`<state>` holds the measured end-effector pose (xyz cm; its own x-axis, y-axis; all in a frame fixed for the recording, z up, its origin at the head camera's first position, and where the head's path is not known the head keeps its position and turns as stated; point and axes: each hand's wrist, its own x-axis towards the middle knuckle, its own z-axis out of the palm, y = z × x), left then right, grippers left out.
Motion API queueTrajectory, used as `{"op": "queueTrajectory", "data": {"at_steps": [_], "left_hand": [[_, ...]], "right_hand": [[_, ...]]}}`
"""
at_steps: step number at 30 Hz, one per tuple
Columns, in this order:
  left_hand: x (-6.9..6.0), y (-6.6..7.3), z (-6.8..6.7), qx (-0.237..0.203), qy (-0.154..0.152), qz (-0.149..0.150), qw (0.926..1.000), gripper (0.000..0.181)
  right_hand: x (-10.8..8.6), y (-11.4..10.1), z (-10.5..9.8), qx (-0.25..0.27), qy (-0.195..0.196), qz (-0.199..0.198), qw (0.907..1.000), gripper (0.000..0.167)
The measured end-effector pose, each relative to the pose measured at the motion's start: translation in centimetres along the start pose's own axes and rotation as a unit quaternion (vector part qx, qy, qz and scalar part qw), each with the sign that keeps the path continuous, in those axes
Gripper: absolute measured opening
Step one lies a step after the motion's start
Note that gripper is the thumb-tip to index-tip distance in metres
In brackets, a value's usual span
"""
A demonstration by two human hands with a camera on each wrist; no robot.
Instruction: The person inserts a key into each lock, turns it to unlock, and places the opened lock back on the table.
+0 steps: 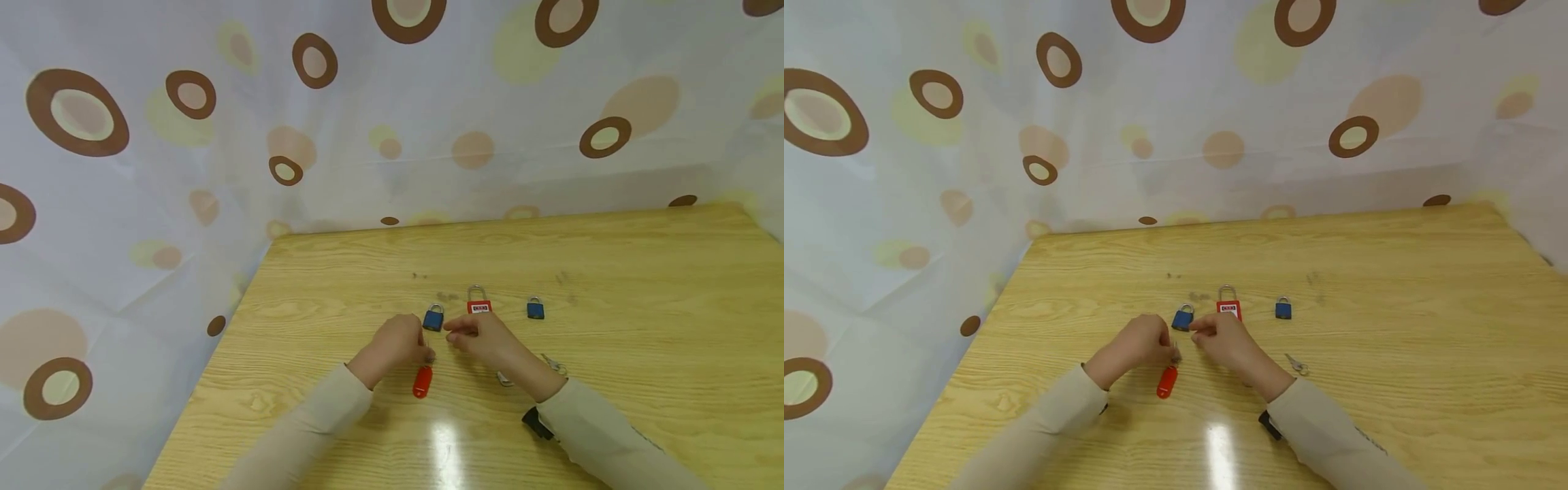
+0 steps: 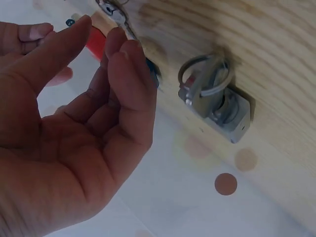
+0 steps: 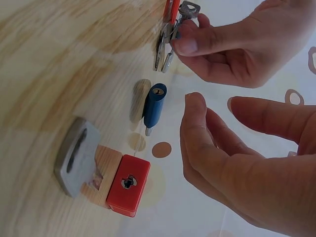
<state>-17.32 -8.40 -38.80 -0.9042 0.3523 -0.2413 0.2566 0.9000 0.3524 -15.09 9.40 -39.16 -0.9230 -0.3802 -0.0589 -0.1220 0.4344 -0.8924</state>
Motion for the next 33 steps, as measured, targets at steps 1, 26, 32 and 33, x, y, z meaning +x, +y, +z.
{"op": "queueTrajectory", "data": {"at_steps": [1, 26, 32, 33], "left_hand": [[0.0, 0.1, 0.2, 0.005, 0.000, -0.005, 1.0000, 0.042], [0.8, -0.5, 1.7, -0.018, -0.004, -0.001, 0.9998, 0.015], [0.5, -0.6, 1.7, -0.014, 0.006, 0.016, 0.9998, 0.022], [0.3, -0.6, 1.7, -0.024, 0.008, 0.018, 0.9995, 0.023]], "right_hand": [[0.0, 0.0, 0.0, 0.000, 0.000, 0.000, 1.0000, 0.028], [0.0, 0.0, -0.3, -0.003, 0.002, 0.008, 1.0000, 0.028], [-0.1, -0.1, -0.9, 0.010, 0.005, 0.005, 0.9999, 0.029], [-0.2, -0.1, -1.0, 0.014, 0.005, 0.005, 0.9999, 0.029]]}}
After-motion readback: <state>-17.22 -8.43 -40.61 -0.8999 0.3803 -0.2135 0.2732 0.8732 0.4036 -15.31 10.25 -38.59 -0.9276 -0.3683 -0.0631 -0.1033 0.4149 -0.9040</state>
